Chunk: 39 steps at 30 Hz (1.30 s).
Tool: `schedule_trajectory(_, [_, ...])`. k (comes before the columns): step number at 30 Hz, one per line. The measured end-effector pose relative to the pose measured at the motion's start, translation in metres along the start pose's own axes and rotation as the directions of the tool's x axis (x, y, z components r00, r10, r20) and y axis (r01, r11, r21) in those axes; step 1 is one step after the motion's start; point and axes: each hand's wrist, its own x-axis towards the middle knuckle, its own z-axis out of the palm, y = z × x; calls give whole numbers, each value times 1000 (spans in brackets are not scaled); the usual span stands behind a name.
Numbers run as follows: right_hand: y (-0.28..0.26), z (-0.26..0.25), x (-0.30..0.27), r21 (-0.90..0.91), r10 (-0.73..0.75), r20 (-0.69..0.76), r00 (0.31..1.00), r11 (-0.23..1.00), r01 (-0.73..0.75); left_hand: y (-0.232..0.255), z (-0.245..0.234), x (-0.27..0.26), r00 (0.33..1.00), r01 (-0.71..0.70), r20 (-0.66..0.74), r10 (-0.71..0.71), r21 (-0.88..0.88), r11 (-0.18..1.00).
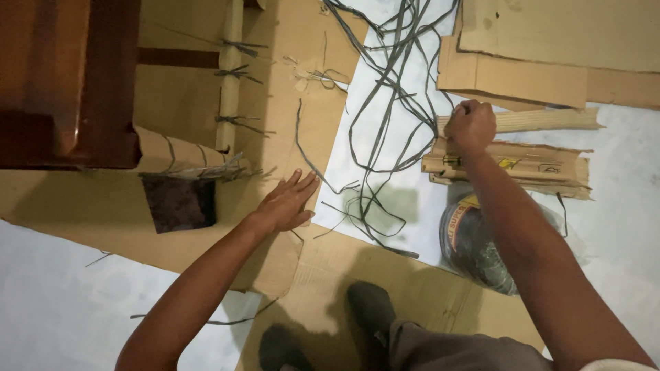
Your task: The recorder is wrapping a wooden chair leg with protective cardboard and securing it with plastic ties.
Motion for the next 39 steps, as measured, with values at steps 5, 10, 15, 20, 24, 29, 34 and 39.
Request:
schedule_trajectory(5, [11, 14, 15, -99, -87, 9, 996, 991, 87, -1, 2, 2, 1000, 22, 22, -22, -11, 1000])
schedule_trajectory(10, [16, 43, 27, -175, -31, 72, 997, 984, 43, -3, 5, 4, 1000, 12, 23, -13, 3, 1000])
schedule_trajectory(15, [-73, -9, -14, 357, -152, 148, 977, 930, 91, 0, 0, 2, 999, 35, 22, -34, -52, 998])
schedule_trajectory(20, [-152, -47, -76, 586, -339, 223, 914, 796, 152, -2, -1, -3, 977, -54, -210, 24, -136, 989])
schedule_trajectory(24, [-185, -50, -95, 811, -608, 466, 643, 584, -35, 8, -9, -15, 779, -224, -625, 42, -215, 950])
schedule_trajectory(29, [-241, -87, -117, 831, -718, 554, 421, 508, -227, 34, -37, -46, 684, -310, -729, -4, -296, 904])
schedule_trajectory(34, [-268, -105, -119, 779, -679, 627, 381, 548, -306, 26, -37, -70, 617, -299, -754, -225, -490, 819])
schedule_trajectory(39, [-267, -94, -113, 755, -648, 634, 423, 637, -156, -9, -16, -106, 687, -6, -591, -423, -587, 810])
